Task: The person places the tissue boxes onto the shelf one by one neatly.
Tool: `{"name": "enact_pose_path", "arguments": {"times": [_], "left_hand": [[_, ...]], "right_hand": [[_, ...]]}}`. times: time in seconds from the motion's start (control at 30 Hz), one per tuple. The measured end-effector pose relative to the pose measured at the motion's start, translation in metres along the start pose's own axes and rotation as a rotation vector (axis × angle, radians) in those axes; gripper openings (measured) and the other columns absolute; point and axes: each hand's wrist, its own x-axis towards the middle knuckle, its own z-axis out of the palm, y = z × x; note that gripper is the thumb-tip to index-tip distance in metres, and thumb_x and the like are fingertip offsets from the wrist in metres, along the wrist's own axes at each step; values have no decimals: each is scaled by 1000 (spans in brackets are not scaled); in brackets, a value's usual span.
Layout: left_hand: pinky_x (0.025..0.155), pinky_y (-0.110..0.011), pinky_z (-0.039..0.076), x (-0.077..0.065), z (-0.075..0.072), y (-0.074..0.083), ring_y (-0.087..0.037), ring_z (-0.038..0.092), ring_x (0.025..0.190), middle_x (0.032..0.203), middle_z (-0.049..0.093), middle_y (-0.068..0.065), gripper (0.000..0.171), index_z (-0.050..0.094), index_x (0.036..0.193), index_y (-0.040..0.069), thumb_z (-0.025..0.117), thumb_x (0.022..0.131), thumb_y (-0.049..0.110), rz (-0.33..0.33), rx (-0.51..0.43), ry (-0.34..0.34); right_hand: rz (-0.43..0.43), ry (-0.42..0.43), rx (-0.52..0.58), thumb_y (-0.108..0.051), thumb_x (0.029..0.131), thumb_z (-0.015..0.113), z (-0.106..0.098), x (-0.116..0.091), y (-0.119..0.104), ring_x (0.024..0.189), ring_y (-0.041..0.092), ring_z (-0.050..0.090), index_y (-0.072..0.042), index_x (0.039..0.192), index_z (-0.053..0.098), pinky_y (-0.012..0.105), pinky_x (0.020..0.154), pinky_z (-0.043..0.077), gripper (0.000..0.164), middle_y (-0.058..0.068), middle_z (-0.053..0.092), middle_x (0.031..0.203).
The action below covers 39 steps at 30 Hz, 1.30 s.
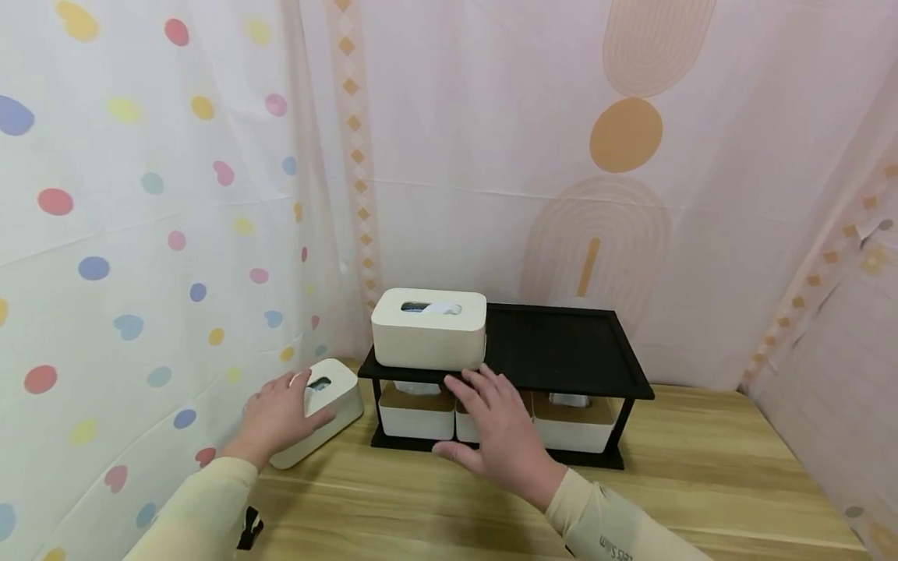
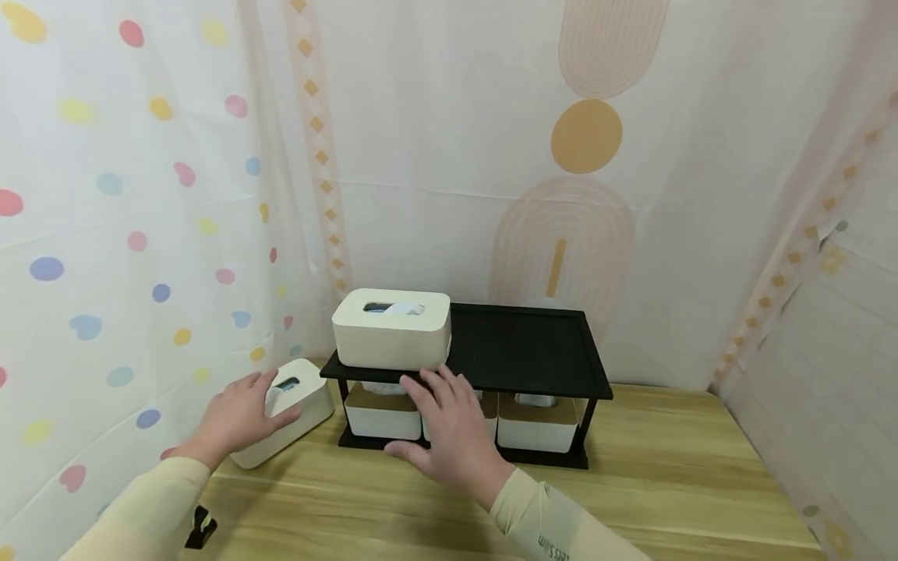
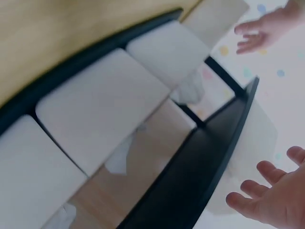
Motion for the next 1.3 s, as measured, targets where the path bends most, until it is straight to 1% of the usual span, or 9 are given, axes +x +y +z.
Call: {"name": "enact_pose_path", "arguments": {"times": [0.13, 0.27, 0.43, 0.57, 0.73, 0.9, 1.03, 1.23, 1.3], "left_hand": [[93, -76, 48, 3, 2, -11, -62, 55, 124, 147, 51, -42, 99, 45, 152, -11, 78, 90, 59, -13, 2, -48], [87, -73, 50, 4, 1, -18, -60, 58, 117, 142, 54, -42, 100, 45, 150, -13, 77, 89, 61, -39, 2, -88], [88, -73, 49, 5, 0, -22, -60, 58, 114, 140, 54, -43, 102, 44, 148, -15, 77, 89, 60, -63, 8, -137], [90, -76, 47, 7, 1, -26, -63, 56, 116, 140, 53, -44, 103, 43, 148, -16, 77, 89, 61, -68, 17, -149], [89, -75, 47, 11, 0, -33, -61, 57, 114, 136, 55, -43, 106, 43, 146, -16, 79, 86, 64, -84, 1, -167], [85, -69, 50, 15, -4, -36, -52, 61, 103, 125, 61, -39, 108, 47, 141, -17, 84, 80, 64, -81, -21, -193], [83, -64, 53, 18, -5, -41, -44, 62, 98, 121, 63, -36, 112, 48, 138, -18, 88, 75, 65, -78, -39, -222], [83, -61, 55, 20, -8, -47, -40, 61, 96, 116, 65, -32, 110, 52, 134, -18, 95, 70, 59, -46, -46, -243], [84, -61, 55, 20, -9, -48, -40, 61, 98, 117, 65, -32, 109, 52, 134, -19, 97, 69, 57, -34, -49, -247]], "right_hand": [[-41, -55, -31, -64, 91, 76, 9, -10, -4, 154, 41, 45, -17, 162, 45, 62, 122, 42, 90, 14, 54, 159], [-27, -121, -7, -64, 93, 73, 17, -18, -5, 153, 41, 45, -17, 162, 44, 60, 121, 44, 88, 14, 52, 160], [57, -219, 99, -61, 96, 72, 25, -24, -1, 151, 42, 48, -16, 162, 43, 64, 119, 44, 85, 18, 51, 160], [143, -276, 186, -60, 97, 71, 31, -27, 2, 148, 39, 50, -18, 164, 43, 65, 117, 45, 84, 16, 50, 163], [209, -312, 249, -57, 98, 73, 36, -30, 4, 149, 38, 50, -16, 164, 43, 63, 117, 46, 84, 16, 49, 164], [249, -340, 261, -58, 97, 73, 38, -33, 6, 150, 38, 50, -18, 165, 42, 64, 116, 47, 85, 15, 48, 165], [261, -344, 259, -59, 98, 72, 39, -35, 8, 150, 37, 49, -18, 164, 42, 63, 116, 47, 83, 14, 47, 166], [261, -341, 247, -56, 98, 74, 39, -37, 10, 150, 36, 50, -14, 162, 46, 61, 116, 47, 81, 13, 49, 165], [259, -341, 237, -56, 98, 74, 40, -38, 11, 149, 36, 51, -12, 161, 47, 61, 116, 48, 81, 13, 50, 164]]}}
